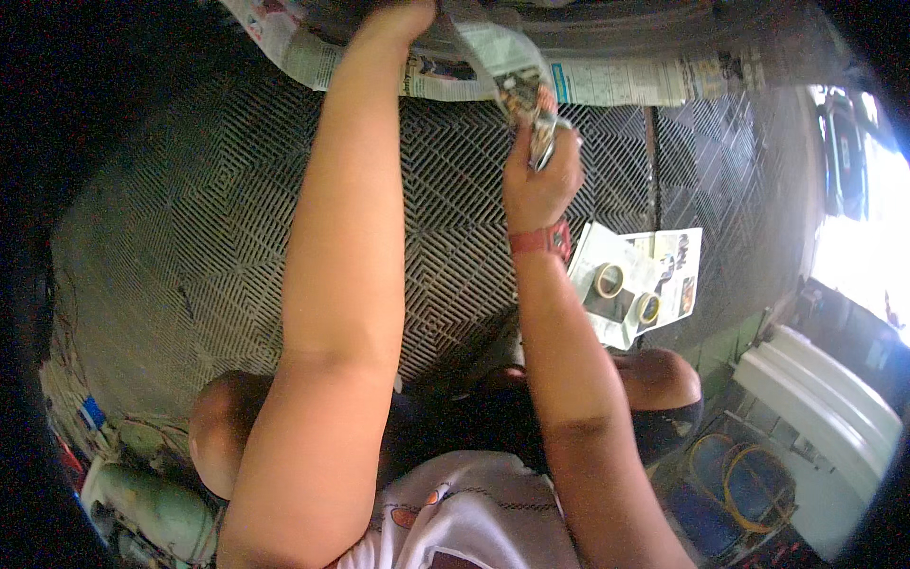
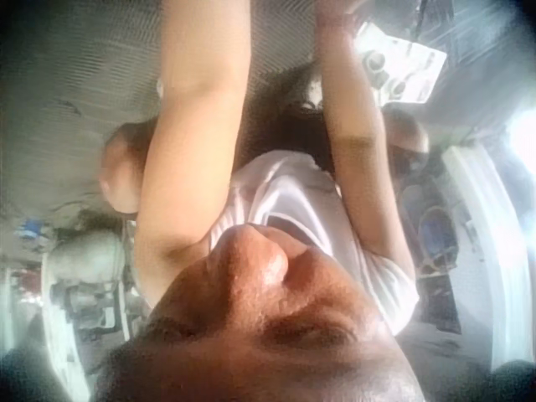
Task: The person is repairing a tire by applying newspaper and tape to the inner surface. They repeatedly place newspaper pieces inside the tire and secure them with tape, working methodically around the tire's interior.
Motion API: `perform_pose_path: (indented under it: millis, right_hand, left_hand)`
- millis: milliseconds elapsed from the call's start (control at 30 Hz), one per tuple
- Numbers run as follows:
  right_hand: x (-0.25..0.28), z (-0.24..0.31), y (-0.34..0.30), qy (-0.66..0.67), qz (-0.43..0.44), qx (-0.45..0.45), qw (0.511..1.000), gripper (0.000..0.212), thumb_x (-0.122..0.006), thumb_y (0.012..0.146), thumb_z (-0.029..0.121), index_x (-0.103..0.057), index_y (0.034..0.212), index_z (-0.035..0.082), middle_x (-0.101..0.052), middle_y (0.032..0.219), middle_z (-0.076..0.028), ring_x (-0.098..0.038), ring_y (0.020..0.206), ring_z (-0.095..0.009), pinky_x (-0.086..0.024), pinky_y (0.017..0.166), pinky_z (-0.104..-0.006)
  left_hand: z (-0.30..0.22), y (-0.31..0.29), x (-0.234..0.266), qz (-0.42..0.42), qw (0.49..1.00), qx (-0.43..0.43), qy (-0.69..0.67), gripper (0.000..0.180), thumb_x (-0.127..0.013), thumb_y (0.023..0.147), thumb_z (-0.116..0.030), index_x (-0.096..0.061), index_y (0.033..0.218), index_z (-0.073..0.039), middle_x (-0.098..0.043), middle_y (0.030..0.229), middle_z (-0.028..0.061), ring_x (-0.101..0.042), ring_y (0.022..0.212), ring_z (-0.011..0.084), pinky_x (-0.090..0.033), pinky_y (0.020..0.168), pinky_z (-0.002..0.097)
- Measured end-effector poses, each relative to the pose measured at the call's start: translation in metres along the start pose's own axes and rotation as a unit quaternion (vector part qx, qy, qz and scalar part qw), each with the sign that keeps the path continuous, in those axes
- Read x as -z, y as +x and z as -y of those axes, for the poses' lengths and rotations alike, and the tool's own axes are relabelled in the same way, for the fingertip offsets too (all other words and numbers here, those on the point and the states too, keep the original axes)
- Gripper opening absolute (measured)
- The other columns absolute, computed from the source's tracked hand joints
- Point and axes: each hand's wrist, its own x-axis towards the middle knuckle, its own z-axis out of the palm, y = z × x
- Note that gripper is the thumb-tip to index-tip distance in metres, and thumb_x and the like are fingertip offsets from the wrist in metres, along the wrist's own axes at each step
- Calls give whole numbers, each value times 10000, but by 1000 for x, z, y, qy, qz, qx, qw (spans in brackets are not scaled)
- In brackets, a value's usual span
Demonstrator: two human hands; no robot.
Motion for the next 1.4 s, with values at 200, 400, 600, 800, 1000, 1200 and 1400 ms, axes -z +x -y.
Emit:
perform_pose_path:
  millis: [200, 400, 600, 800, 1000, 1200, 1400]
  right_hand:
    - [-13, -41, 87, -55, -37, -126, 990, 368, -829, 848, 229, -700, 1103, -1, -741, 1031, -263, -715, 947, -487, -577, 853, -507]
    - [6, -47, 117, 55, 2, -273, 960, 715, -887, 763, 278, -599, 1308, -86, -729, 1118, -328, -724, 1064, -453, -563, 944, -471]
    - [-11, -38, 49, 85, -144, -212, 963, 588, -899, 755, 161, -574, 1216, -4, -665, 1058, -255, -654, 1008, -475, -522, 913, -507]
    - [-10, -46, 21, 123, -136, -250, 951, 723, -913, 753, 169, -519, 1344, 36, -624, 1184, -221, -607, 1126, -437, -492, 986, -502]
    - [-8, -39, 35, 131, -71, -367, 918, 747, -889, 777, 194, -505, 1409, 91, -654, 1183, -205, -614, 1147, -416, -465, 1002, -522]
    - [2, -59, 49, 121, -16, -456, 882, 447, -725, 816, 54, -582, 1239, 81, -715, 1042, -233, -668, 1024, -472, -494, 909, -576]
    - [-7, -53, 65, 125, -55, -454, 880, 358, -621, 827, 12, -587, 1183, 35, -713, 1035, -273, -679, 999, -509, -520, 866, -604]
  left_hand:
    - [-1, -18, 45, 16, 997, 32, -73, 482, -468, 1025, -275, -648, 1363, 17, -625, 1420, 294, -612, 1324, 416, -477, 1107, 486]
    - [-34, -42, 83, -29, 993, 82, 77, 460, -523, 1021, -305, -672, 1321, 10, -666, 1354, 286, -651, 1234, 422, -492, 1053, 487]
    - [-168, -89, 105, -161, 888, -352, 248, 258, -654, 898, -123, -751, 1123, -43, -717, 1227, 210, -636, 1197, 402, -490, 1038, 510]
    - [-140, -3, 95, 186, 771, -311, 524, 424, -606, 960, -158, -659, 1361, -30, -658, 1357, 279, -641, 1231, 469, -503, 1095, 551]
    - [-70, 50, 157, 97, 695, -425, 572, 467, -640, 949, -163, -640, 1408, -81, -637, 1412, 242, -611, 1288, 448, -472, 1134, 536]
    - [-155, -14, 150, -45, 685, -459, 564, 215, -645, 941, -153, -761, 1120, -132, -751, 1204, 114, -715, 1064, 374, -568, 931, 520]
    - [-122, -8, 178, -178, 687, -334, 620, 189, -641, 963, -248, -782, 1040, -147, -774, 1122, 127, -743, 969, 396, -590, 856, 514]
